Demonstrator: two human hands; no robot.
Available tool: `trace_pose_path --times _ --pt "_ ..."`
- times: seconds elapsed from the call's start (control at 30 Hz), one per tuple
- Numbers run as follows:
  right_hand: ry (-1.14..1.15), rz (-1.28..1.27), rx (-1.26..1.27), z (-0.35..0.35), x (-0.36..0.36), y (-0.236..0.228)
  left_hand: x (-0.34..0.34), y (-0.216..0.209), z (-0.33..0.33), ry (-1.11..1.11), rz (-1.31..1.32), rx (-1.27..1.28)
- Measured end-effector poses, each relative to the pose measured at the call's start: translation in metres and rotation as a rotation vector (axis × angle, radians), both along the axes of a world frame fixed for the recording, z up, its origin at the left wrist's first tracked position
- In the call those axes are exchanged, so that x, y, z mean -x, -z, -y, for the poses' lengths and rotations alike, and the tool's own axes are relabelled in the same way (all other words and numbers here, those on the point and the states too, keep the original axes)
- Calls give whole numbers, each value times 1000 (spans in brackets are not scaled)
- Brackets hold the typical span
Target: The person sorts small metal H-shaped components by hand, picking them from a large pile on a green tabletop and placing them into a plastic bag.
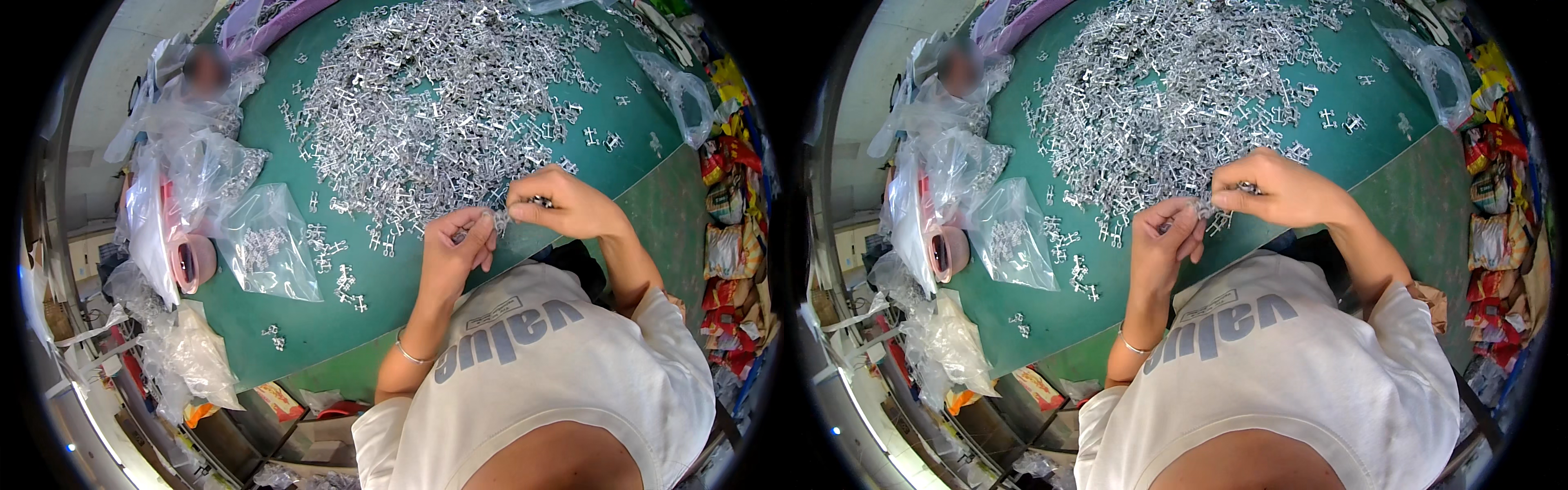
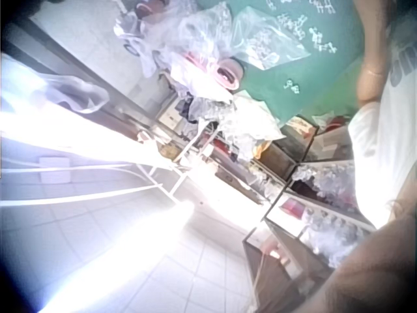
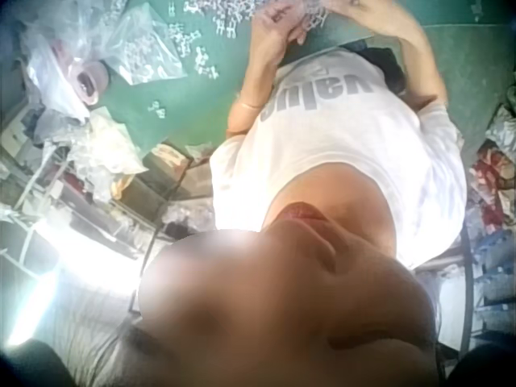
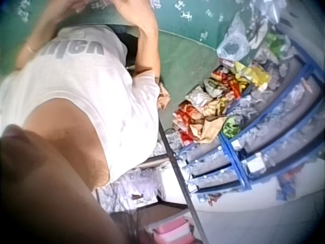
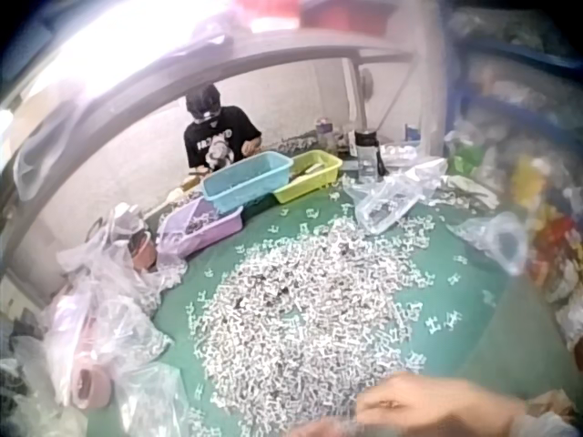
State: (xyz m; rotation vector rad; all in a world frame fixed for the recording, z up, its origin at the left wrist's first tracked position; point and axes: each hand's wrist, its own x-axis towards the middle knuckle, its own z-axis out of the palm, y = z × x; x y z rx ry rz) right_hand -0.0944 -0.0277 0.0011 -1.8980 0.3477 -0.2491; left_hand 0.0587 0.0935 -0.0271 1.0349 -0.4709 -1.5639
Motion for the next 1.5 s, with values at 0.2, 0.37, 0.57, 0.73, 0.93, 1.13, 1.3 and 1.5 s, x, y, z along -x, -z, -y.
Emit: trace_pose_path --times 0.2,0.37,0.57,0.73,0.93,1.13,1.3,1.5 --pt "-106 158 -202 7 0 8 -18 14 2 249 -560 -43" --pt "-95 57 -397 5 -1 23 -11 12 -1 183 -351 -18" --pt "11 101 -112 2 -2 19 0 10 0 -26 -16 -30" --pt "-6 135 -26 1 -1 12 1 4 -3 -17 106 25" --pt "-5 76 32 12 -4 16 12 4 -4 -171 369 126" --pt "-48 -3 -492 13 1 36 -2 12 -1 48 -415 -139" --pt "-36 94 -289 2 -6 32 -10 19 -2 93 -398 -102" --pt "18 36 -151 -9 5 30 -6 3 -10 44 65 -116"
